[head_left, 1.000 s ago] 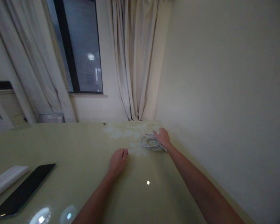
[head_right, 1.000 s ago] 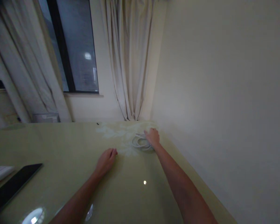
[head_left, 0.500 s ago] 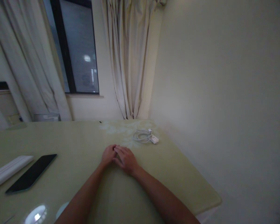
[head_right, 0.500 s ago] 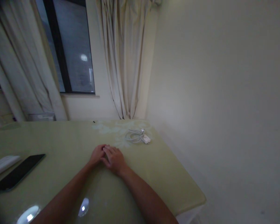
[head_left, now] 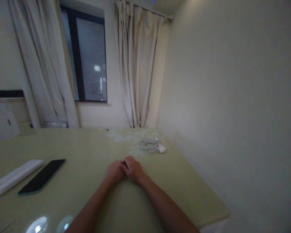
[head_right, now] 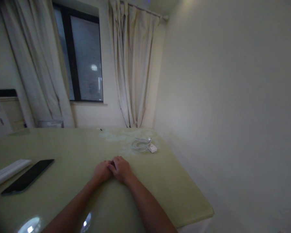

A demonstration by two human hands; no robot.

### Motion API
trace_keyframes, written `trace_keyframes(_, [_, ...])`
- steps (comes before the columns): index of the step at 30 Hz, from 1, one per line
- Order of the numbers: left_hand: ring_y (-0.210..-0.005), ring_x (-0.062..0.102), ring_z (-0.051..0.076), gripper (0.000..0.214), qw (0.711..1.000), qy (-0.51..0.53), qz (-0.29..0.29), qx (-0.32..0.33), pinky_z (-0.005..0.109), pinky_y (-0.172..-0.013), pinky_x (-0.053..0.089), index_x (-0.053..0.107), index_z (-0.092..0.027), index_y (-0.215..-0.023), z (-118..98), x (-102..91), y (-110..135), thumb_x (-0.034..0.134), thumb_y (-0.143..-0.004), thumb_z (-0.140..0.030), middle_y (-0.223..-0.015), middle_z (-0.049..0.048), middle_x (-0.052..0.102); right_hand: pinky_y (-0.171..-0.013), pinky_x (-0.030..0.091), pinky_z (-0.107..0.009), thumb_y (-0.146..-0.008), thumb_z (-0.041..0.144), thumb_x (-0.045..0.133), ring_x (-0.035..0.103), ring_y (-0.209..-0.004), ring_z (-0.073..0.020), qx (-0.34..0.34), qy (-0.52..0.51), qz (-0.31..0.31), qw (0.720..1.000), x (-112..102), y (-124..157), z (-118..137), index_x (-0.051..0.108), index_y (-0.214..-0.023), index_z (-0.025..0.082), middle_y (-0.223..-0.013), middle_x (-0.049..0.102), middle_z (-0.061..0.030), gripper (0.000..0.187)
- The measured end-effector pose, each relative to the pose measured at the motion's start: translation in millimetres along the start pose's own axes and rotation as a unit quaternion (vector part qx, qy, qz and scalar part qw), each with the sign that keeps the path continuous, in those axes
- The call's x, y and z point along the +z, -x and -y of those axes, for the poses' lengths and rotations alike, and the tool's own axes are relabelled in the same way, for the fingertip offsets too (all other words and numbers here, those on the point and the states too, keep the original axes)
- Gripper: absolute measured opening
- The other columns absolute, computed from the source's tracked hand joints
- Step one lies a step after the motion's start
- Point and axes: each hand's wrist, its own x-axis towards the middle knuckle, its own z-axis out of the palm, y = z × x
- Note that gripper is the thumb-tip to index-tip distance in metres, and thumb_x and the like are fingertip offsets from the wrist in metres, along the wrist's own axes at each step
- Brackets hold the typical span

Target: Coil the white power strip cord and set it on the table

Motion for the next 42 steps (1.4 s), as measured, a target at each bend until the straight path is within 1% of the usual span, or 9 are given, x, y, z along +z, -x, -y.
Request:
trace_keyframes(4, [-0.106, 0.076, 0.031, 0.038, 1.000, -0.011, -0.001, -0.003, 0.039, -0.089, 0.056, 0.080, -0.020, -0.111, -0.9, -0.5, -3.4, 0.043, -0.101, -0.026, -0.113, 0.0170, 0.080, -0.083, 0.044, -0.033, -0.108, 0.059, 0.047, 0.059, -0.098, -0.0222, 0.010, -0.003, 0.006, 1.000, -0.4, -0.3, -1.1, 0.060, -0.102, 0.022, -0.105, 0.068, -0.0071, 0.039])
trace_keyframes(10, [-0.104, 0.077, 0.030, 0.038, 1.000, -0.014, 0.000, -0.006, 0.037, -0.087, 0.056, 0.081, -0.022, -0.109, -2.4, -0.8, -6.1, 0.043, -0.102, -0.028, -0.110, 0.0169, 0.080, -0.085, 0.044, -0.033, -0.108, 0.056, 0.048, 0.059, -0.099, -0.0219, 0.033, -0.027, 0.010, 0.999, -4.5, 1.0, 1.6, 0.060, -0.104, 0.022, -0.106, 0.069, -0.0070, 0.036])
trace_keyframes(13, [-0.104, 0.077, 0.030, 0.038, 1.000, -0.016, -0.001, -0.001, 0.037, -0.088, 0.055, 0.081, -0.022, -0.109, -2.9, -2.2, -5.6, 0.044, -0.102, -0.028, -0.110, 0.0175, 0.080, -0.087, 0.045, -0.032, -0.108, 0.052, 0.052, 0.060, -0.099, -0.0215, 0.042, -0.045, 0.010, 0.998, -6.3, 2.3, 3.5, 0.062, -0.104, 0.022, -0.107, 0.069, -0.0066, 0.032])
trace_keyframes(18, [-0.105, 0.077, 0.031, 0.037, 1.000, -0.013, -0.001, 0.001, 0.037, -0.088, 0.055, 0.083, -0.023, -0.110, -4.0, -5.6, -4.9, 0.048, -0.100, -0.027, -0.111, 0.0178, 0.081, -0.088, 0.046, -0.033, -0.109, 0.043, 0.051, 0.060, -0.100, -0.0216, 0.064, -0.068, 0.001, 0.996, -6.7, 8.1, 2.0, 0.065, -0.101, 0.020, -0.106, 0.069, -0.0077, 0.028])
trace_keyframes(22, [-0.102, 0.078, 0.032, 0.036, 1.000, -0.007, 0.002, -0.003, 0.037, -0.086, 0.055, 0.084, -0.023, -0.109, -4.2, -6.6, -5.6, 0.050, -0.098, -0.030, -0.108, 0.0174, 0.082, -0.091, 0.047, -0.033, -0.107, 0.039, 0.057, 0.062, -0.102, -0.0214, 0.063, -0.083, -0.005, 0.995, -5.1, 10.6, -2.3, 0.067, -0.103, 0.020, -0.107, 0.070, -0.0079, 0.022])
trace_keyframes(25, [-0.103, 0.078, 0.032, 0.038, 1.000, -0.005, -0.005, -0.010, 0.036, -0.086, 0.055, 0.084, -0.021, -0.109, -3.8, -6.4, -5.6, 0.049, -0.099, -0.030, -0.109, 0.0184, 0.081, -0.091, 0.047, -0.032, -0.107, 0.038, 0.057, 0.062, -0.100, -0.0204, 0.063, -0.091, -0.010, 0.994, -3.4, 9.3, -4.6, 0.068, -0.102, 0.020, -0.104, 0.070, -0.0069, 0.022])
trace_keyframes(29, [-0.102, 0.078, 0.031, 0.037, 1.000, -0.001, -0.009, -0.009, 0.036, -0.085, 0.055, 0.084, -0.022, -0.108, -2.9, -6.0, -4.9, 0.049, -0.099, -0.029, -0.109, 0.0167, 0.082, -0.090, 0.047, -0.031, -0.107, 0.036, 0.059, 0.063, -0.098, -0.0199, 0.063, -0.097, -0.014, 0.993, -1.7, 7.9, -5.7, 0.069, -0.101, 0.019, -0.103, 0.071, -0.0064, 0.021])
trace_keyframes(35, [-0.101, 0.078, 0.031, 0.038, 1.000, -0.002, -0.016, -0.011, 0.037, -0.084, 0.055, 0.084, -0.021, -0.108, -2.3, -4.8, -4.7, 0.048, -0.099, -0.030, -0.109, 0.0180, 0.082, -0.089, 0.047, -0.031, -0.106, 0.034, 0.059, 0.063, -0.097, -0.0196, 0.065, -0.102, -0.019, 0.993, -2.6, 7.8, -5.5, 0.070, -0.100, 0.019, -0.101, 0.071, -0.0063, 0.020])
trace_keyframes(42, [-0.102, 0.077, 0.032, 0.040, 1.000, -0.003, -0.017, -0.009, 0.038, -0.085, 0.055, 0.084, -0.022, -0.109, -1.5, -3.6, -5.9, 0.046, -0.098, -0.029, -0.109, 0.0183, 0.081, -0.090, 0.048, -0.030, -0.104, 0.029, 0.064, 0.064, -0.098, -0.0196, 0.066, -0.104, -0.014, 0.992, -2.6, 6.1, -5.6, 0.070, -0.099, 0.019, -0.102, 0.072, -0.0059, 0.013])
